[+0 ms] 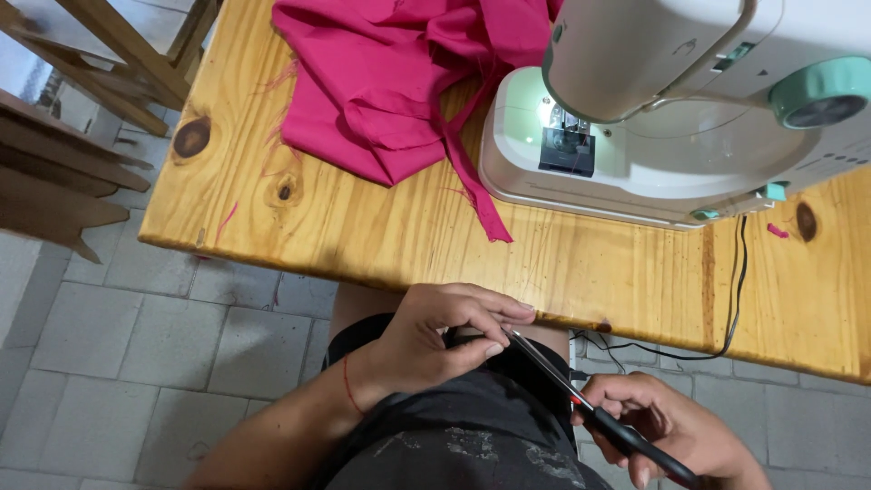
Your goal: The person is rethreading a sewing machine, adjusting the bobbin, and testing the setup with fabric.
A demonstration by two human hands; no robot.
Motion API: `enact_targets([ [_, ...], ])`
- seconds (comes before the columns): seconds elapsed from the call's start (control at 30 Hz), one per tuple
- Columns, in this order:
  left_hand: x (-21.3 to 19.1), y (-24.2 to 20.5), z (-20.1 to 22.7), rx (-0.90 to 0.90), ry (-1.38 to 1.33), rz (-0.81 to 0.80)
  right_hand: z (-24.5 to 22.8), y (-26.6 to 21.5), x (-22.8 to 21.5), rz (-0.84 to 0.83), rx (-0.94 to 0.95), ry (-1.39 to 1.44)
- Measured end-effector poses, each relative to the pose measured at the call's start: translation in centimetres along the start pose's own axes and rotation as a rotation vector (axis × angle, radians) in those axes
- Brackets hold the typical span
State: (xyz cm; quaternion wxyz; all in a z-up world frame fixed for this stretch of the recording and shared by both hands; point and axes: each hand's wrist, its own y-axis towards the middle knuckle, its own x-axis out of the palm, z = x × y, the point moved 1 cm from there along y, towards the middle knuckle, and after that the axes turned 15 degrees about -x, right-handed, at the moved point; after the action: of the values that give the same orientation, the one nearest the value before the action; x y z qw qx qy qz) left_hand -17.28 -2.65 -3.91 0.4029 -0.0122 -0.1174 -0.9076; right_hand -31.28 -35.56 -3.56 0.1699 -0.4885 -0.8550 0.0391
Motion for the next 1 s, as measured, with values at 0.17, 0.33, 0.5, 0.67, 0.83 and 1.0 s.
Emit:
enact_targets([
  [0.17,-0.1,-0.2,0.0,-0.019,-0.004,-0.004,0.7,-0.1,-0.3,-0.011,-0.022,-0.008],
  [0.33,-0.4,0.0,0.2,-0.021,-0.014,-0.030,0.8,-0.2,-0.2,-0.031,-0.081,0.077],
  [0.5,-0.7,0.1,0.4,-0.010,-0.037,-0.082,-1.8,-3.0,-0.2,0.138,0.263,-0.219],
  [0.67,-1.5,0.7,1.1,0.046,-0.018,-0.133,1.0,-12.7,-9.6,0.465,-0.033,-0.423],
  [0.83,-1.4,2.5,4.9,0.152,0.212,-0.174,-0.2,-10.3,-12.6,1.150,-0.035,-0.808],
  [1.0,-0.1,2.8,6.7,-1.103,-1.204,-0.565,1.6,-11.1,-17.4,1.276,0.340,-1.214],
])
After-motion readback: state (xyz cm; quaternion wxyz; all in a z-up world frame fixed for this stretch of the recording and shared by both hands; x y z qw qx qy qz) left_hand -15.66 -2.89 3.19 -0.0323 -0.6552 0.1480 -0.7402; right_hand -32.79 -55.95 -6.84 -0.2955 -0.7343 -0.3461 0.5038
